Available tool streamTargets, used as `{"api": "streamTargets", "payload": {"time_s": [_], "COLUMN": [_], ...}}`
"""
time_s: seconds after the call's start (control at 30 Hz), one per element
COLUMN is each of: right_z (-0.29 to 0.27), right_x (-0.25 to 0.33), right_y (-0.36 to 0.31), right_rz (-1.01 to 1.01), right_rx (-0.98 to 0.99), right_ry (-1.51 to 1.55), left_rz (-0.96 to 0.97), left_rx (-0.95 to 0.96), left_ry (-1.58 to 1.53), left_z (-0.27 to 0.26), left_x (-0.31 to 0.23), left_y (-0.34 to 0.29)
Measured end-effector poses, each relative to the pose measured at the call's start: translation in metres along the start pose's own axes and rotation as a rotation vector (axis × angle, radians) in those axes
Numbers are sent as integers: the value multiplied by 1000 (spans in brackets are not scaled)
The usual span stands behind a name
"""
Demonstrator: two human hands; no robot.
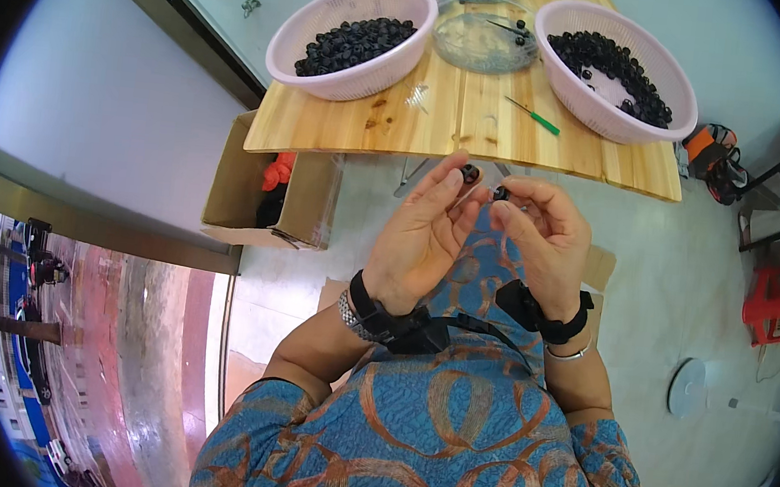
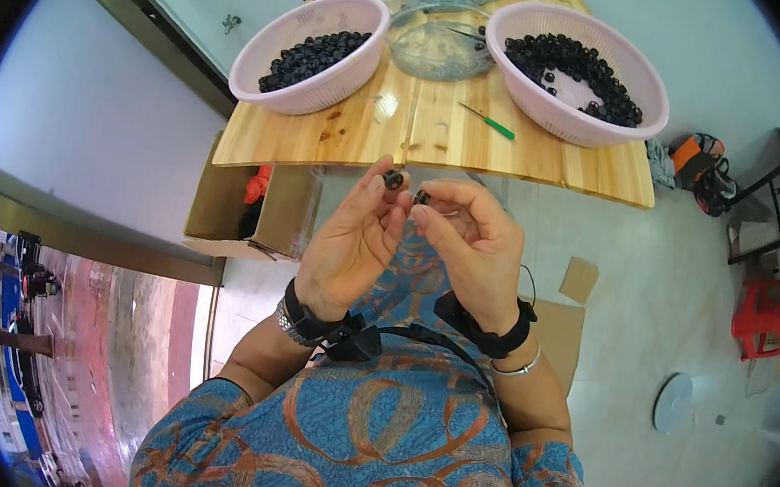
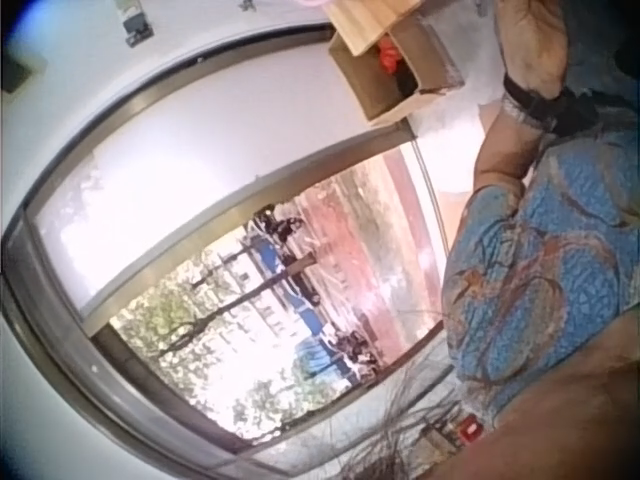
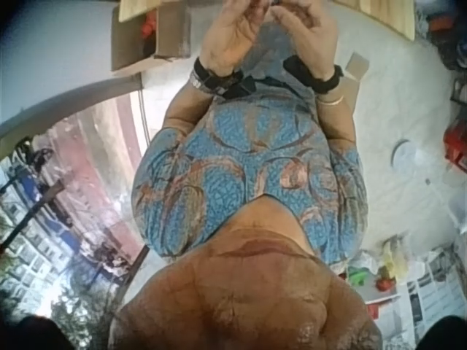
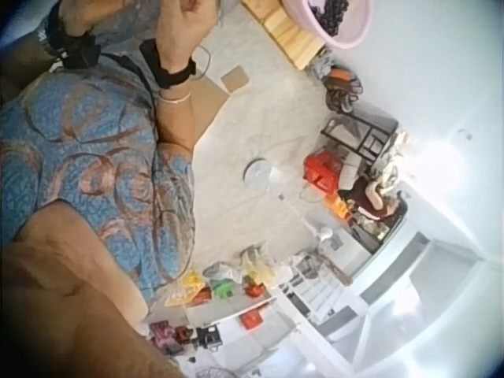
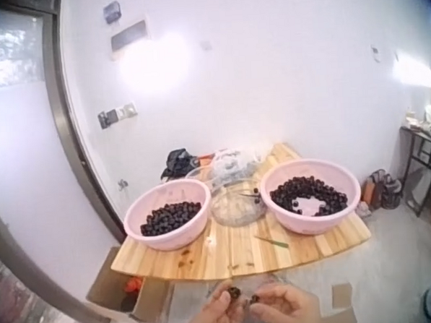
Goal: Manually assemble small black plastic components by hand.
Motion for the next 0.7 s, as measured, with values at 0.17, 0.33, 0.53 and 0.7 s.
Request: {"api": "streamTargets", "payload": {"time_s": [0.17, 0.33, 0.53, 0.7], "right_z": [8, 1, -19, -35], "right_x": [7, -5, -29, -43], "right_y": [17, 48, 91, 136], "right_rz": [-29, -80, 185, 353], "right_rx": [14, 8, -54, -90], "right_ry": [-93, -130, -2, 286], "left_rz": [-24, -71, -110, -151], "left_rx": [-23, -119, -128, -117], "left_ry": [-20, -24, 4, 151], "left_z": [6, 4, -5, 11], "left_x": [-9, -11, -17, -27], "left_y": [6, 32, 88, 133]}}
Point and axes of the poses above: each hand's wrist, its own y-axis towards the middle knuckle, its own z-axis out of the palm, x = y × z, the point moved 5 cm from there along y, towards the middle knuckle, and after that the axes turned 9 degrees about -y, right-handed, at the moved point
